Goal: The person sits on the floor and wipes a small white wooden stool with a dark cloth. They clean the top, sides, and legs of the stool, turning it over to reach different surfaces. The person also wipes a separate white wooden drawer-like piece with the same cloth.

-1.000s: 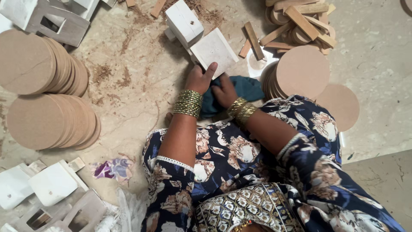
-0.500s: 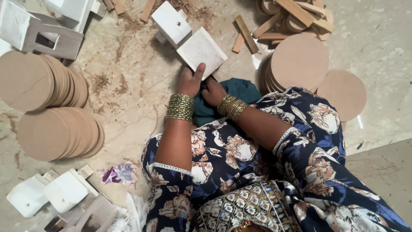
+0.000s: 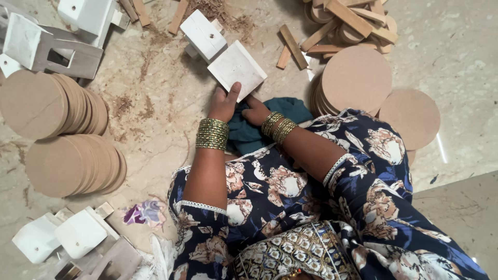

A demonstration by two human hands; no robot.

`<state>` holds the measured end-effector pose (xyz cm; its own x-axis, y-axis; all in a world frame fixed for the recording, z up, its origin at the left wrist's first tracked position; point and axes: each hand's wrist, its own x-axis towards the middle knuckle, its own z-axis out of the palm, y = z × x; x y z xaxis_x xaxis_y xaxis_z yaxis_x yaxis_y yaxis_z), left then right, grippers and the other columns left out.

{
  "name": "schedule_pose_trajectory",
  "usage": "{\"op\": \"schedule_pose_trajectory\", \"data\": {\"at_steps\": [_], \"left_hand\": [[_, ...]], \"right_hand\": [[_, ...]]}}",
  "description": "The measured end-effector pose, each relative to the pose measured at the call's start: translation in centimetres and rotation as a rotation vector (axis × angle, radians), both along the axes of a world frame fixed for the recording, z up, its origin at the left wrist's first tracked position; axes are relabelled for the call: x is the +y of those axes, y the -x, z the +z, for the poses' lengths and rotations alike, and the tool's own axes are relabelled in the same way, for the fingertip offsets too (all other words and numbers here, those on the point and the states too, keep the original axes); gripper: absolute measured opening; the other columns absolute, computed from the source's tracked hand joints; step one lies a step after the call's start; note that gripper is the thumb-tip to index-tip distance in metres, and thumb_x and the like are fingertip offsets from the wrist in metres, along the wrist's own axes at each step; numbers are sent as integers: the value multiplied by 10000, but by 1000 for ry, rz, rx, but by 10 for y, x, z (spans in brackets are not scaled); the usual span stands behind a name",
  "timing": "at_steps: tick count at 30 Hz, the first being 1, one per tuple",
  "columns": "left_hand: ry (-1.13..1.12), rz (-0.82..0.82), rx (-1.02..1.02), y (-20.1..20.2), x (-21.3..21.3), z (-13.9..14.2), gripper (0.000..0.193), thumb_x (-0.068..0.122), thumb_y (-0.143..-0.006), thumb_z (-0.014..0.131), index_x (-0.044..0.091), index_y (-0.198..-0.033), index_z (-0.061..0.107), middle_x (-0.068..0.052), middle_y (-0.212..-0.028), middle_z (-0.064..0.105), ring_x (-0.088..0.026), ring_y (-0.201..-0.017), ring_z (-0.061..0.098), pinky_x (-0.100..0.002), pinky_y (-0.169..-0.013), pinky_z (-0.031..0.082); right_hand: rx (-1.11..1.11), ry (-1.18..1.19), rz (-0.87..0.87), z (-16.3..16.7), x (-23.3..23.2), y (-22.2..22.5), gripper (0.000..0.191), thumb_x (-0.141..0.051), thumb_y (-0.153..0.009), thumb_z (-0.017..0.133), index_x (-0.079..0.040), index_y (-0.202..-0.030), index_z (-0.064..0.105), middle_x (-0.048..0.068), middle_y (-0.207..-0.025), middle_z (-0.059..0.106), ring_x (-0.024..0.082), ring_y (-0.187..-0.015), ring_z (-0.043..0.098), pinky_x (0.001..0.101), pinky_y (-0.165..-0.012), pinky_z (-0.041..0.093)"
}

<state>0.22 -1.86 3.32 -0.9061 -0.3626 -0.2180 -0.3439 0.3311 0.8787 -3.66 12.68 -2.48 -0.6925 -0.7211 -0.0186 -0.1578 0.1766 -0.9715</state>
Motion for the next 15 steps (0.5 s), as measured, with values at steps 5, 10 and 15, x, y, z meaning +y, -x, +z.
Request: {"op": "schedule_pose_trajectory", "data": {"at_steps": [5,10,15], "left_hand": [[-7,70,19,-1,0,1,812,613,-860,718,-72,-1278,587,-212,-1204,702,-308,-1104,687,-391,-944,531],[-111,89,-3,0,1,0,810,614,-817,755,-65,-1234,605,-183,-1184,727,-269,-1086,710,-356,-938,548],[-178,88,-44,-1,3,0,778,637,-806,743,-34,-1188,652,-149,-1152,750,-233,-1064,716,-337,-933,547]], "right_hand": [[-433,160,-208,2,1,-17,801,-71,-794,536,-46,-1571,341,215,-1442,576,375,-1134,644,460,-926,517],[152,-48,-106,3,3,-26,654,-91,-884,591,-17,-1508,413,259,-1386,605,421,-1288,618,444,-1101,503],[302,-106,20,2,4,-19,837,-71,-814,588,108,-1530,192,388,-1432,431,511,-1327,461,467,-1117,410]]}}
